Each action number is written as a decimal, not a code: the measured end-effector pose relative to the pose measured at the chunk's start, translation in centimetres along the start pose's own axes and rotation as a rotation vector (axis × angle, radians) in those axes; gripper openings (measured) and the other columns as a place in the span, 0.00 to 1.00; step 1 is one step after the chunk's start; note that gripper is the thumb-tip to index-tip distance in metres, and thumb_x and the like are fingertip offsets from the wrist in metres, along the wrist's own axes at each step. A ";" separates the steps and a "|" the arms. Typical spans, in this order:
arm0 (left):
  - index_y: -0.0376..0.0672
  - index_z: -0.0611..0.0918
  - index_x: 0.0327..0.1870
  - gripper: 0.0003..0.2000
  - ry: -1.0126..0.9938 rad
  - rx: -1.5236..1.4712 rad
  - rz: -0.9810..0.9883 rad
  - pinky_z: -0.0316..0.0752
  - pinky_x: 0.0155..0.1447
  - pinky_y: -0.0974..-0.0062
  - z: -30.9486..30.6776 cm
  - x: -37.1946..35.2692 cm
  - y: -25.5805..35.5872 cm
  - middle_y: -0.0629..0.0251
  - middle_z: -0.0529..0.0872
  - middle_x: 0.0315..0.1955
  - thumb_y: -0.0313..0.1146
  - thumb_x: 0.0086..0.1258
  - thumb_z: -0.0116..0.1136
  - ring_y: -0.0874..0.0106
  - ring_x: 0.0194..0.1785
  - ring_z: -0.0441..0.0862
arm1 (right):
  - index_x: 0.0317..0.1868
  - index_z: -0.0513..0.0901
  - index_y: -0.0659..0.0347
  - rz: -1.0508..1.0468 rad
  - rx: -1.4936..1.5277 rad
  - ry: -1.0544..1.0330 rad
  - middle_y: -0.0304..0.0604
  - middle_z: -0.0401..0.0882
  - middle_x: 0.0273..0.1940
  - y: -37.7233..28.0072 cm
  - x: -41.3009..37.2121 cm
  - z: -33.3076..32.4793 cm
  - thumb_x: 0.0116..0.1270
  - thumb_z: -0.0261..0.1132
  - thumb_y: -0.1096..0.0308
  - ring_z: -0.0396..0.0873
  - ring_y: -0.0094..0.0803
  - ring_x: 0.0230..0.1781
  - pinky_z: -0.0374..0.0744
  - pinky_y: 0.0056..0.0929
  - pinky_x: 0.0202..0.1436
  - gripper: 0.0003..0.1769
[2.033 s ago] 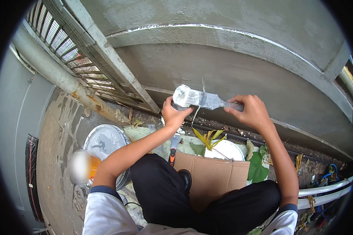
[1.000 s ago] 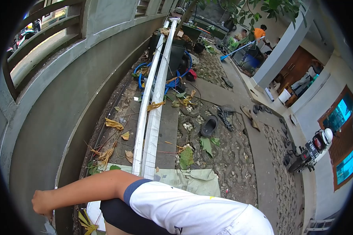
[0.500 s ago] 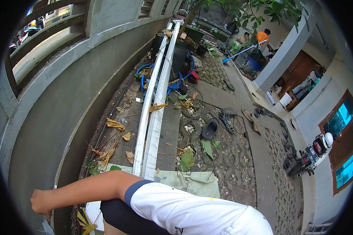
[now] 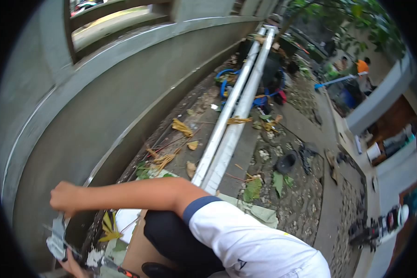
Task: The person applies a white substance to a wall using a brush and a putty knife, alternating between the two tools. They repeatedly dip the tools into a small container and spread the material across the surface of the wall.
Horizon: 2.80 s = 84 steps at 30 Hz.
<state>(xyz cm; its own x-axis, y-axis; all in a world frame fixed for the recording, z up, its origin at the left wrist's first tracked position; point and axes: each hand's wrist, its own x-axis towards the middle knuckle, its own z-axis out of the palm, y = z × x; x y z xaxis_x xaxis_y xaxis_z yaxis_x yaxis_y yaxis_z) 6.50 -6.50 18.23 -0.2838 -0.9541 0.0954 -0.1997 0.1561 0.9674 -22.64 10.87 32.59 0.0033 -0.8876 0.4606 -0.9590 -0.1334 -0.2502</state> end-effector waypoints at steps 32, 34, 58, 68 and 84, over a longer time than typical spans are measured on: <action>0.33 0.71 0.55 0.38 0.622 0.169 -0.144 0.71 0.58 0.68 1.6 -5.2 11.0 0.53 0.77 0.51 0.36 0.41 0.79 0.63 0.54 0.76 | 0.39 0.86 0.66 0.357 0.582 -0.327 0.49 0.84 0.26 -3.2 0.0 0.0 0.64 0.66 0.52 0.82 0.35 0.26 0.77 0.34 0.35 0.22; 0.35 0.71 0.54 0.37 0.684 0.135 -0.138 0.68 0.60 0.65 1.1 -5.2 11.8 0.53 0.75 0.51 0.36 0.41 0.79 0.60 0.56 0.73 | 0.39 0.85 0.67 0.351 0.544 -0.372 0.48 0.83 0.24 -3.2 0.4 0.6 0.65 0.64 0.51 0.81 0.34 0.25 0.76 0.34 0.34 0.22; 0.33 0.67 0.58 0.38 0.830 -0.152 -0.016 0.68 0.60 0.70 -1.3 -5.3 15.8 0.55 0.75 0.53 0.30 0.46 0.78 0.66 0.56 0.73 | 0.40 0.81 0.67 0.477 0.562 -0.424 0.53 0.76 0.21 -5.1 -2.1 2.1 0.74 0.49 0.52 0.78 0.45 0.26 0.73 0.40 0.35 0.25; 0.33 0.69 0.55 0.33 0.934 -0.321 0.240 0.71 0.57 0.71 -6.7 -7.5 20.8 0.56 0.77 0.50 0.24 0.48 0.76 0.68 0.52 0.76 | 0.47 0.73 0.65 0.213 0.571 -0.184 0.59 0.82 0.32 -14.1 7.9 10.3 0.68 0.60 0.59 0.81 0.59 0.40 0.76 0.50 0.46 0.18; 0.33 0.71 0.50 0.29 0.846 -0.277 0.359 0.72 0.55 0.72 -5.1 -7.1 20.9 0.57 0.78 0.46 0.27 0.49 0.77 0.70 0.48 0.77 | 0.37 0.76 0.69 0.182 0.117 -0.287 0.66 0.78 0.26 -8.1 1.8 0.5 0.69 0.57 0.65 0.79 0.65 0.32 0.78 0.56 0.35 0.12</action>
<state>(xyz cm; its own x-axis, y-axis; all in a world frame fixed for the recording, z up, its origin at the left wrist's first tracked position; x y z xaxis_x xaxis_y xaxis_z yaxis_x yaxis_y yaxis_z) 9.12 2.27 38.93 0.5078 -0.7468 0.4295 0.0273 0.5122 0.8584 -14.72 10.13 35.05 -0.0691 -0.9869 0.1458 -0.9124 0.0034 -0.4093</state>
